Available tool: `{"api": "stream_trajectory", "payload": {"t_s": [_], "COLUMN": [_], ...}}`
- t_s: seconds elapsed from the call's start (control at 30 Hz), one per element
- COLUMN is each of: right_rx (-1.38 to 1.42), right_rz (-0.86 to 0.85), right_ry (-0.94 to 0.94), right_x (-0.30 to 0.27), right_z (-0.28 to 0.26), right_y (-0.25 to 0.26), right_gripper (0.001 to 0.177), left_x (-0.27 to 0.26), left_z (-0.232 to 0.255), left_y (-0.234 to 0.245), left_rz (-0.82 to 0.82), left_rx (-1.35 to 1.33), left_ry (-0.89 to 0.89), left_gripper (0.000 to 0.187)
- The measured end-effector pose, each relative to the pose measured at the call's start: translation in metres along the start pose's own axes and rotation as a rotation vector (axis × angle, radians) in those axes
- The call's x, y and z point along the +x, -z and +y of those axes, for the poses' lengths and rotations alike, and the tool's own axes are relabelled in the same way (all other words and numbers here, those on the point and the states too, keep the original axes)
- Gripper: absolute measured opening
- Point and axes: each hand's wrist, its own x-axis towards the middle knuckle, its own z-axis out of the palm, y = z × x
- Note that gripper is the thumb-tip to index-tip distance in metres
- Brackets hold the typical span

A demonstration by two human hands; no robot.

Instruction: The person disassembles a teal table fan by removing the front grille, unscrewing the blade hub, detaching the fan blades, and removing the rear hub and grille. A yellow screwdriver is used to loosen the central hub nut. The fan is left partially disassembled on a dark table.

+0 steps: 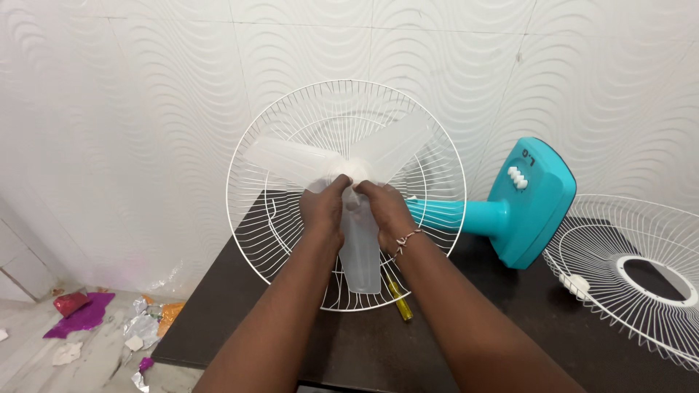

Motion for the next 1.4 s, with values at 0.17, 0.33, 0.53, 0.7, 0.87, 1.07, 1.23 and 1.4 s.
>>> {"api": "stream_trajectory", "payload": {"t_s": [0.17,0.33,0.53,0.7,0.87,1.07,1.23,1.4], "right_rx": [0.007,0.033,0.114,0.089,0.107,0.079,0.084,0.102], "right_rz": [-0.040,-0.031,-0.026,-0.062,-0.073,-0.072,-0.133,-0.147], "right_ry": [-0.029,-0.056,-0.091,-0.055,-0.039,-0.026,-0.003,0.128], "right_x": [-0.004,-0.008,-0.009,-0.012,-0.018,-0.036,-0.059,-0.082], "right_z": [0.003,0.004,-0.001,0.001,-0.003,-0.018,-0.039,-0.068], "right_y": [0.004,0.008,0.010,0.013,0.014,0.009,0.006,0.012], "right_gripper": [0.022,0.022,0.031,0.039,0.041,0.041,0.038,0.034], "left_x": [0.001,0.004,0.009,0.001,-0.008,-0.020,-0.031,-0.043], "left_z": [-0.002,-0.006,-0.008,-0.004,0.002,0.011,0.014,0.013], "left_y": [0.001,0.014,0.028,0.033,0.031,0.023,0.019,0.002], "left_rz": [0.023,-0.092,-0.264,-0.273,-0.281,-0.249,-0.234,-0.233], "left_rx": [-0.013,-0.051,-0.214,-0.216,-0.263,-0.269,-0.206,-0.111], "left_ry": [0.062,0.094,0.078,0.099,0.096,0.067,-0.109,-0.191], "left_gripper": [0.034,0.031,0.032,0.033,0.037,0.039,0.038,0.039]}}
